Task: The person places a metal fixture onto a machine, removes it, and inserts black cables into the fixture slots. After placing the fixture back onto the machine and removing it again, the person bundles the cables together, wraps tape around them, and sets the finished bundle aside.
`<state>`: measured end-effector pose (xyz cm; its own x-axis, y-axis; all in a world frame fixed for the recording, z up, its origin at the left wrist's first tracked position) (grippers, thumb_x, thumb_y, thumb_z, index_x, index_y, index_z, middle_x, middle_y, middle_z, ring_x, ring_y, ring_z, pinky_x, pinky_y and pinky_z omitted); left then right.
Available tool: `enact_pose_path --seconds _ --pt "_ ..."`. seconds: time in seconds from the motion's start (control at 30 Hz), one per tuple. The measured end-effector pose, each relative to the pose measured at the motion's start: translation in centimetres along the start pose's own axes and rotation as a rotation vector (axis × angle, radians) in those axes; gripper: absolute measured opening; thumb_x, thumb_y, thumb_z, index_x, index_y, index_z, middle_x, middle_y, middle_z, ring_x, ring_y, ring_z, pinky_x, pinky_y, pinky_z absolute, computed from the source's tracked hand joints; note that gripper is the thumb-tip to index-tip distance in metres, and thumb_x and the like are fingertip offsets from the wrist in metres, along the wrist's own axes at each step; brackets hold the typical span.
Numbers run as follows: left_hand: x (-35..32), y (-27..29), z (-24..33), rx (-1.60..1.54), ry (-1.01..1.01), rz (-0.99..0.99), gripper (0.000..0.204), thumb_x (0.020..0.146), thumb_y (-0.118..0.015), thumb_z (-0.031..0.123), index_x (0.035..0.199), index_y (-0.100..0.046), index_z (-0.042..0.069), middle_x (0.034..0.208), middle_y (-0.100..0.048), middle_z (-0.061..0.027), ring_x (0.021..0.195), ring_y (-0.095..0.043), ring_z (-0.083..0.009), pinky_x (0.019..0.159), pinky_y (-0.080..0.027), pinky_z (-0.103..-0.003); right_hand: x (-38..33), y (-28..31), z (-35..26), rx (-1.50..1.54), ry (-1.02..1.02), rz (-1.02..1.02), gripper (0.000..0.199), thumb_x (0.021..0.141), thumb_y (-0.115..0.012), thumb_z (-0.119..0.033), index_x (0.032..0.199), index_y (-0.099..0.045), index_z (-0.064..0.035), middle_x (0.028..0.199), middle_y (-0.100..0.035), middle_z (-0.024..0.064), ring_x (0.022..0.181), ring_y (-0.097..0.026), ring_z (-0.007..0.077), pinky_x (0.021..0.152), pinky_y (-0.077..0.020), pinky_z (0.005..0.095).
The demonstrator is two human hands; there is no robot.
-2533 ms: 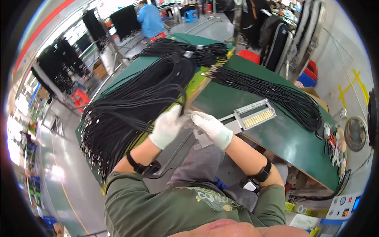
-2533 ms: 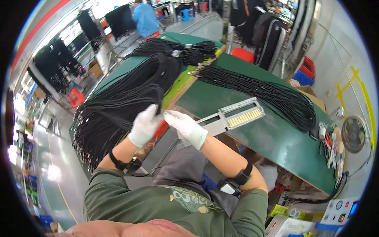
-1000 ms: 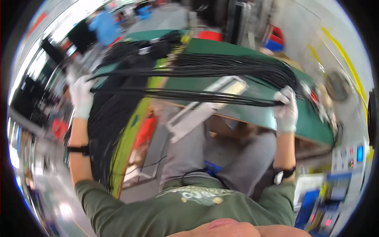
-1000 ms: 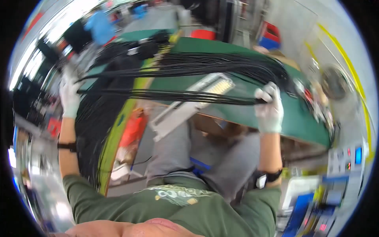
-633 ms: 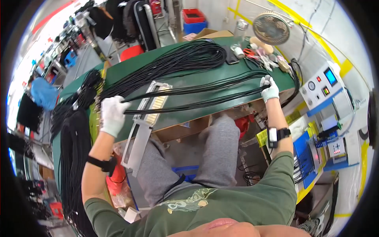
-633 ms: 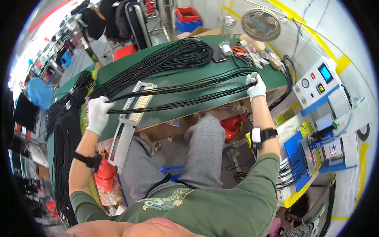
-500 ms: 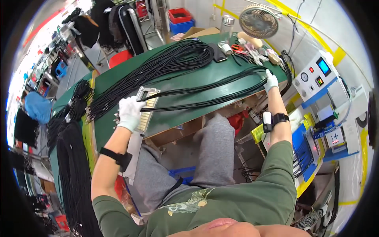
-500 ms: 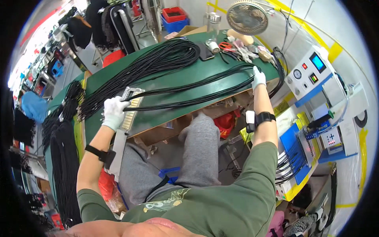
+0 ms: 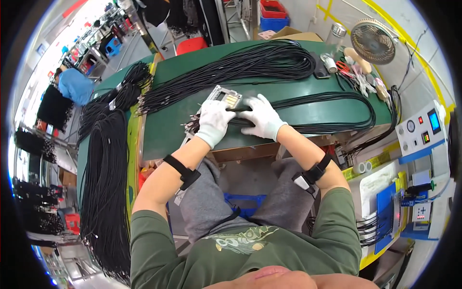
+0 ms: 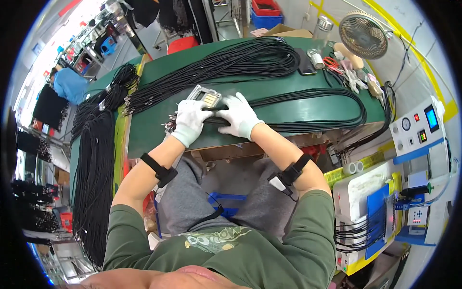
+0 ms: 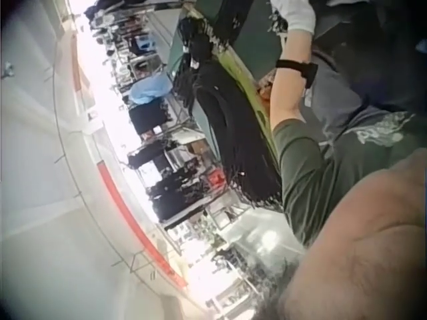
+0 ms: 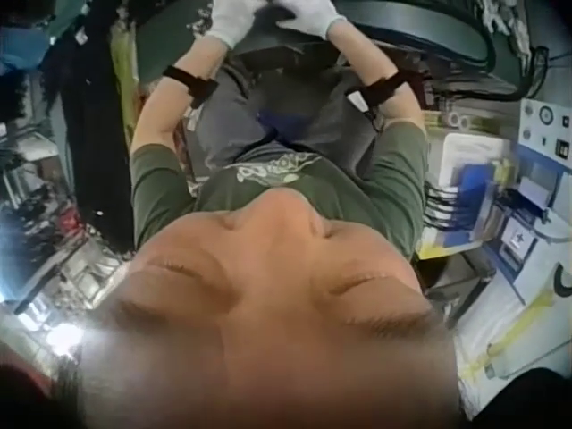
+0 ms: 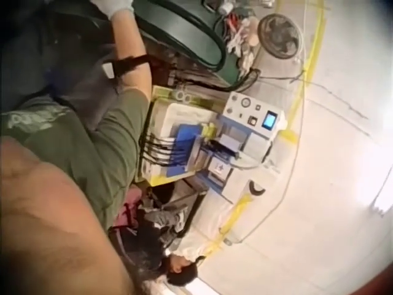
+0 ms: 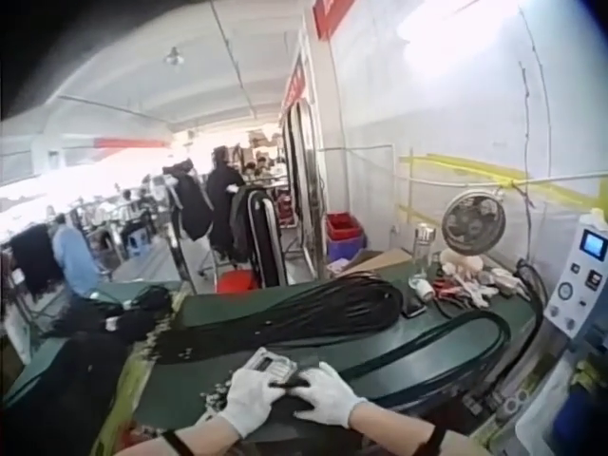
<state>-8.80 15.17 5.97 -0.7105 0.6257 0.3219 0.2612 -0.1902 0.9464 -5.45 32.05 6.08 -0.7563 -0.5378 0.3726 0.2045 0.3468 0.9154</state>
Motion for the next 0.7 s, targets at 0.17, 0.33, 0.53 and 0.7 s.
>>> enact_pose_path --seconds 0.17,0.33,0.53,0.7 --pt "-4.4 4.1 -1.4 -0.038 -0.001 0.182 0.055 0.069 -0.08 0.033 0.123 -0.068 0.023 0.145 -0.047 -0.018 0.138 -0.038 -0.0349 0.115 -0.023 -0.059 -0.1 -1.3 1.2 -0.031 -0.081 0.107 0.034 0.076 -0.078 -0.033 0.108 -0.075 -0.0218 0.098 -0.065 0.0072 0.097 -0.06 0.0275 0.087 -0.0461 0.0416" --pt "-12.6 5.6 -5.7 -0.134 0.442 0.103 0.046 0.076 -0.077 0.032 0.114 -0.066 0.009 0.104 -0.064 -0.0127 0.1 -0.06 -0.0325 0.089 -0.049 -0.044 -1.2 -1.5 2.2 -0.005 -0.14 0.081 0.044 0.079 -0.073 -0.048 0.115 -0.074 -0.0224 0.108 -0.063 0.0091 0.104 -0.057 0.0288 0.093 -0.0433 0.0422" --pt "-16.3 4.3 -7.0 -0.12 0.533 -0.097 0.043 0.081 -0.073 0.028 0.119 -0.063 0.012 0.086 -0.067 -0.0099 0.079 -0.066 -0.029 0.072 -0.053 -0.04 -0.8 -1.6 3.8 0.278 -0.239 0.172 0.033 0.084 -0.069 -0.046 0.1 -0.079 -0.0184 0.095 -0.069 0.0105 0.09 -0.062 0.0317 0.081 -0.0508 0.0417" --pt "-16.0 4.5 -4.8 -0.112 0.54 -0.186 0.064 0.083 -0.064 0.026 0.144 -0.048 0.013 0.074 -0.068 -0.0147 0.068 -0.067 -0.0359 0.067 -0.054 -0.047 -0.7 -0.7 4.8 0.173 -0.278 0.278 0.027 0.082 -0.073 -0.038 0.101 -0.078 -0.0188 0.105 -0.068 0.0092 0.099 -0.06 0.0321 0.088 -0.049 0.0429"
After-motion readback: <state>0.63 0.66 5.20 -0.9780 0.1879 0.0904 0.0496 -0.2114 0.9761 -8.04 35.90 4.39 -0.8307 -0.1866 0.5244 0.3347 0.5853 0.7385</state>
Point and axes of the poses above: each hand's wrist, its own x-axis towards the middle knuckle, its own y-axis out of the back of the hand, z = x × y, the point moved 4 cm from there along x, towards the middle knuckle
